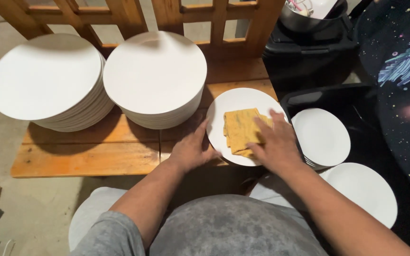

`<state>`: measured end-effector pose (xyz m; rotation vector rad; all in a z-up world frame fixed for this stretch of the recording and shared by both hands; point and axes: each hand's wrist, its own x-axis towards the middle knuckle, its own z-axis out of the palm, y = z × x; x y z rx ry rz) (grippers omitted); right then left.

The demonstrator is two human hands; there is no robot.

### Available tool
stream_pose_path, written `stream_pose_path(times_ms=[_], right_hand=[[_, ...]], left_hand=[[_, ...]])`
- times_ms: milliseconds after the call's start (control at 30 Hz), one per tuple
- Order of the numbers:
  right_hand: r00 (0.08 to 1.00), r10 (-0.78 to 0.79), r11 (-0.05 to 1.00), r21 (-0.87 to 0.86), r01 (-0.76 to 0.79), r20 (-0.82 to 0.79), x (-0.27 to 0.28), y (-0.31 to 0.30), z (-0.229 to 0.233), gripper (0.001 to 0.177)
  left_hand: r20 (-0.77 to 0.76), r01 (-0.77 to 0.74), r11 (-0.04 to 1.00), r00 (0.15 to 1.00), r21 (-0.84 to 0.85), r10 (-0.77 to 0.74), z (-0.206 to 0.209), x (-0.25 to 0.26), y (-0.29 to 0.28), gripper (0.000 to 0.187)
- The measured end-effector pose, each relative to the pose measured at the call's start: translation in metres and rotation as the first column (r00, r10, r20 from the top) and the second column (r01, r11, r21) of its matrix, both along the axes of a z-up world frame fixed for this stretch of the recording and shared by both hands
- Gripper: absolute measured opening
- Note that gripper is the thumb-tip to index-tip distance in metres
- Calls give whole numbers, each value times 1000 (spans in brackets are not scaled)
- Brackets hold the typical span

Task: The person wipes white plates one at a time with a yellow cloth, then stacks them on a wooden chair. The person repeats this process for multiple plates from a black tray.

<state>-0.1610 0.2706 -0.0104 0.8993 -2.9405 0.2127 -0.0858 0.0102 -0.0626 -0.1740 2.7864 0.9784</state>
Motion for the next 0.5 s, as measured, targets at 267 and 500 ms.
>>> stream_pose_path(times_ms=[267,500], right_hand=[[956,156,916,325,-233,248,-36,-45,1,85],[974,-81,959,282,18,214,-67,-90,-6,84]], left_hand=[[331,-14,998,944,68,-9,31,-2,7,130],[137,55,998,989,-27,-51,20,-8,6,136]])
